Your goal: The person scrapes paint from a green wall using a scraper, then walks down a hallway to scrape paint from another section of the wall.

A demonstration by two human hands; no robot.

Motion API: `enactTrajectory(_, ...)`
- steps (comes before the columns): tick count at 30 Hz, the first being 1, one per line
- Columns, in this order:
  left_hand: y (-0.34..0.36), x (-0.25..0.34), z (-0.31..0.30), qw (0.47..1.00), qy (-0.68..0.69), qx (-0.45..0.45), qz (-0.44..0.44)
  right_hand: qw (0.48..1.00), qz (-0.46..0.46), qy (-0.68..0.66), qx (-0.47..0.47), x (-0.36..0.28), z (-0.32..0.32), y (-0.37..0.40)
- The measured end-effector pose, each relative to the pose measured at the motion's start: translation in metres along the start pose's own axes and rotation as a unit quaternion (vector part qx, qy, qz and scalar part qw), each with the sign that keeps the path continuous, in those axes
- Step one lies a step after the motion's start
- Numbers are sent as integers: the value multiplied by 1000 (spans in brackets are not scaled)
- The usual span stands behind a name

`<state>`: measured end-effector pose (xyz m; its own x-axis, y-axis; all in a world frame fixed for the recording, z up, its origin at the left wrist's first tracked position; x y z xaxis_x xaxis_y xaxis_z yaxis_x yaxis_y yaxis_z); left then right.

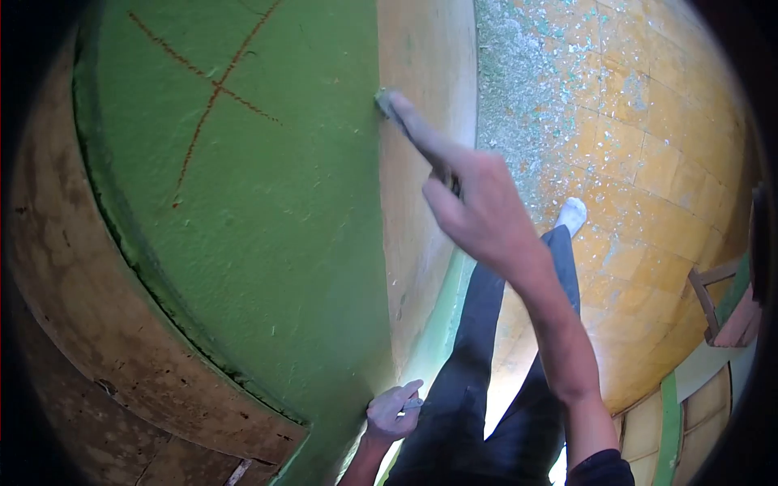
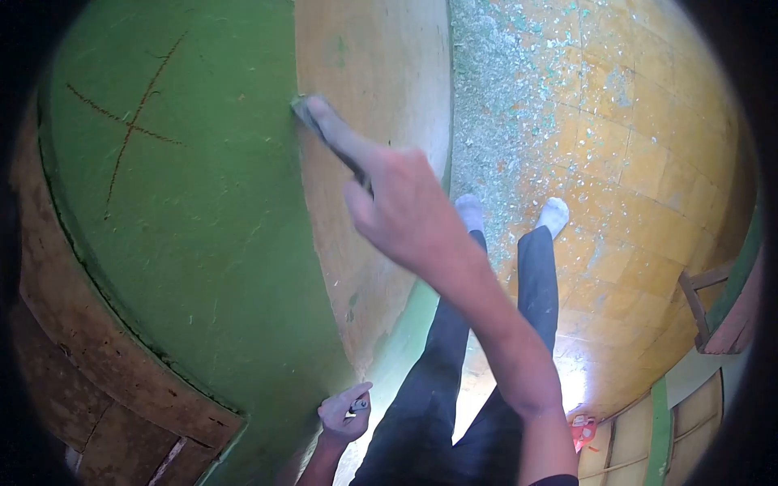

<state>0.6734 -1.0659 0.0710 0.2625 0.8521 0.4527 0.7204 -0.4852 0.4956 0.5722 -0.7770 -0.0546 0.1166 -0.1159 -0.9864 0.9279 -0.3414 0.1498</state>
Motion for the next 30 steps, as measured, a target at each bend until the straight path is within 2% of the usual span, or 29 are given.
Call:
enactTrajectory(2,2,3,-4,1000,-13,-8,-17,999,-22,-22,12,4,6,4)
enactTrajectory(3,1,6,-5,1000,-12,-11,-16,993,-104,32,53,4,17,30)
enactTrajectory(5,-1,7,-6,1000,-4,-5,-7,983,-152,80,65,-1,18,35)
enactTrajectory(8,-2,4,-1,1000,3,-2,7,998,-37,58,-5,3,-9,-11)
enactTrajectory(10,-1,5,-3,1000,-13,-6,-9,996,-52,64,16,0,-15,-21)
enactTrajectory(11,2,8,-4,1000,-11,-7,-19,995,-88,30,40,4,-2,-2)
enactTrajectory(14,-1,6,-7,1000,1,-7,-17,977,-184,54,91,6,14,21)
enactTrajectory(15,-1,4,-8,1000,6,-8,-11,985,-152,28,79,5,9,10)
enactTrajectory(17,0,3,-5,1000,6,-12,-11,996,-51,69,8,1,-21,-32)
enactTrajectory(22,0,5,-8,999,1,-23,-34,993,-108,10,54,2,0,-4)
enactTrajectory(23,-2,4,-7,1000,6,-13,-25,995,-94,13,42,6,0,-3)
enactTrajectory(26,-4,6,-6,1000,7,2,-15,995,-79,41,41,-3,-27,-45)
enactTrajectory(28,-4,9,-8,1000,3,8,-28,989,-80,85,85,-6,-36,-58)
enactTrajectory(30,1,7,-11,1000,7,-5,-26,992,-84,25,87,-2,-5,-13)
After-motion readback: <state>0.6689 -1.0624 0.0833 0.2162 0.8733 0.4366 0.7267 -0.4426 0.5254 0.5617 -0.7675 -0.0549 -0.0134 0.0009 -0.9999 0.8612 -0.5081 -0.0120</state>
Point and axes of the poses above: each hand's wrist, its own y-axis away from the middle knuckle, its own z-axis out of the palm, x = y × z, the point moved 5 cm from there along -y, towards the middle knuckle, and after that the axes turned 9 degrees about -z, right-handed, at the moved point
